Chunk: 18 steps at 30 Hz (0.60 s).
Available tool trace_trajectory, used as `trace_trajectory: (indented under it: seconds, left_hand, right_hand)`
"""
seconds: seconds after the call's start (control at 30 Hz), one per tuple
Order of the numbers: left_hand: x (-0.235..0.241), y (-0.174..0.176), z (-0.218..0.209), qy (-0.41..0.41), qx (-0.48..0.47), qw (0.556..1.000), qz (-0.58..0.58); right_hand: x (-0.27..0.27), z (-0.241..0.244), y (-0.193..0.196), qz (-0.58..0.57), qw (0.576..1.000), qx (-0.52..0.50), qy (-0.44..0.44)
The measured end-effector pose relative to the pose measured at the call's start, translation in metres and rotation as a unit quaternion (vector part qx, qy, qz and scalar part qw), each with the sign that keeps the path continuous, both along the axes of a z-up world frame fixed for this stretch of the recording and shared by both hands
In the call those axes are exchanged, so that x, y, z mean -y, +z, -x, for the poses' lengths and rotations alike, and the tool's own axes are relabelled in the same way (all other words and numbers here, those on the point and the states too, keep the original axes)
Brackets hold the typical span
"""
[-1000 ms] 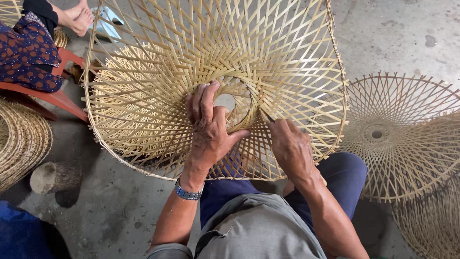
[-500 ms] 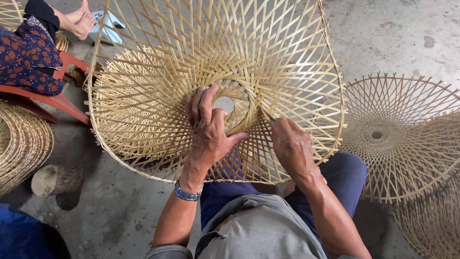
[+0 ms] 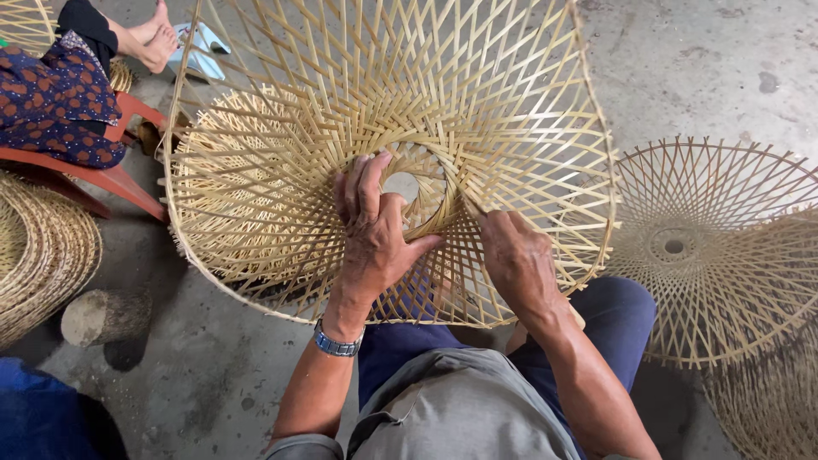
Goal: The person uses a wooden mallet to tap and shape the rim of a large conical bamboo basket. They rotate the basket and repeatedly strike the central ring area to tighten the weave.
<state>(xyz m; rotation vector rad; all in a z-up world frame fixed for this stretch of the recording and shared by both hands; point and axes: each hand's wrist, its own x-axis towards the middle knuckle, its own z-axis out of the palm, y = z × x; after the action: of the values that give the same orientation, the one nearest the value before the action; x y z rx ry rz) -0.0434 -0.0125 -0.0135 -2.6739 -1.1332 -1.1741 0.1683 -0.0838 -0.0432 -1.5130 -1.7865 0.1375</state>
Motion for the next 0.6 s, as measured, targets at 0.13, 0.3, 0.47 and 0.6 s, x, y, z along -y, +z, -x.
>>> trace_trajectory:
  seconds: [0.13, 0.3, 0.47, 0.6]
  left_hand:
    - [-0.002, 0.001, -0.001, 0.012, -0.002, 1.000, 0.014]
    - [-0.002, 0.001, 0.001, -0.003, 0.002, 1.000, 0.009]
    - [-0.003, -0.002, -0.001, -0.015, -0.001, 1.000, 0.004]
    - [-0.002, -0.006, -0.005, -0.021, -0.009, 1.000, -0.001]
  right_hand:
    - [-0.004, 0.001, 0.002, -0.004, 1.000, -0.027, -0.004]
    - [0.000, 0.005, 0.007, 0.002, 0.999, 0.025, 0.024]
    - [-0.011, -0.015, 0.026, 0.020, 0.994, 0.108, 0.014]
    - [-0.016, -0.033, 0.035, -0.031, 0.970, 0.236, 0.039]
